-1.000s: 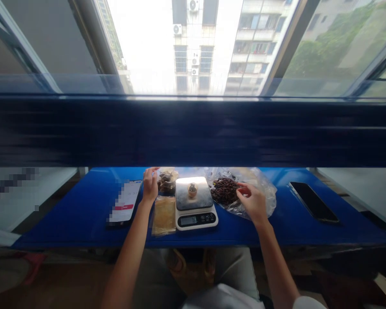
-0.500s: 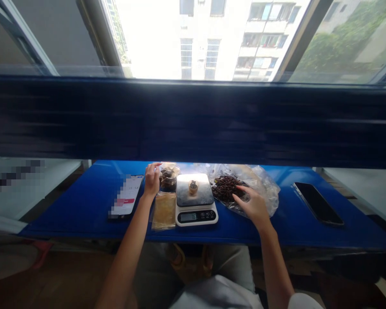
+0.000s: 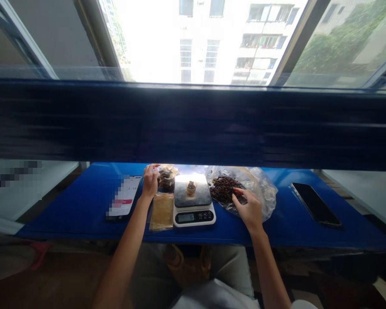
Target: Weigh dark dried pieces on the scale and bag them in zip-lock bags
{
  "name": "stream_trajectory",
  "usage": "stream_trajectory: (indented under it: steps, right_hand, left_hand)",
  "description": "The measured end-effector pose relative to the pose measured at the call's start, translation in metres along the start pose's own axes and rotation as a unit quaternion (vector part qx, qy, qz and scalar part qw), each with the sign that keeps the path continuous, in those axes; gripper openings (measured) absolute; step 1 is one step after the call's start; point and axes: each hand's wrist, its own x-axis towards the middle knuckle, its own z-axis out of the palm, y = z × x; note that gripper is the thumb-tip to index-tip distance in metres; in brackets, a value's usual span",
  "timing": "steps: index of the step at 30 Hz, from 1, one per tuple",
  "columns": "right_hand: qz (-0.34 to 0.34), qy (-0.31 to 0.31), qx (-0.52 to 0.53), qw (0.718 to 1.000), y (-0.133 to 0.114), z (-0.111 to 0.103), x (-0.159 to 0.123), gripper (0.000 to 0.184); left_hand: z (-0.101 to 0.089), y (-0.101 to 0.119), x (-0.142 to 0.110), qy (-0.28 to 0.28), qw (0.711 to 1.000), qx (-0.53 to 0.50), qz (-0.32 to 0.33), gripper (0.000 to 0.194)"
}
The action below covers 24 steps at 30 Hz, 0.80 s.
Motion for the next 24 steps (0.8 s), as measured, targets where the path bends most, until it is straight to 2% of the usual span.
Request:
stream_trajectory:
  steps: [7,13,18,24]
  right_hand:
    - [-0.007,0.019,0.018,1.000,0.0027,0.0007,-0.0019,0.031]
    - [-0.015,0.027,0.034,0.999,0.0015,-0.0014,-0.0019,0.029]
    - [-0.021,0.032,0.030,0.999,0.0005,-0.0021,-0.0017,0.029]
    - [-0.025,0.042,0.030,0.998,-0.0014,-0.0028,-0.0019,0.027]
  left_hand:
    - [0.0011,-0.0018,-0.0006,0.006,1.000,0.004,-0.012,0.031]
    - [0.0008,0.0027,-0.0021,-0.025,0.999,-0.001,0.024,0.040]
    - [0.0031,-0.0013,-0.0019,-0.047,0.999,0.002,-0.001,0.046]
    - [0.0027,-0.0011,-0.0012,-0.032,0.999,-0.006,-0.010,0.048]
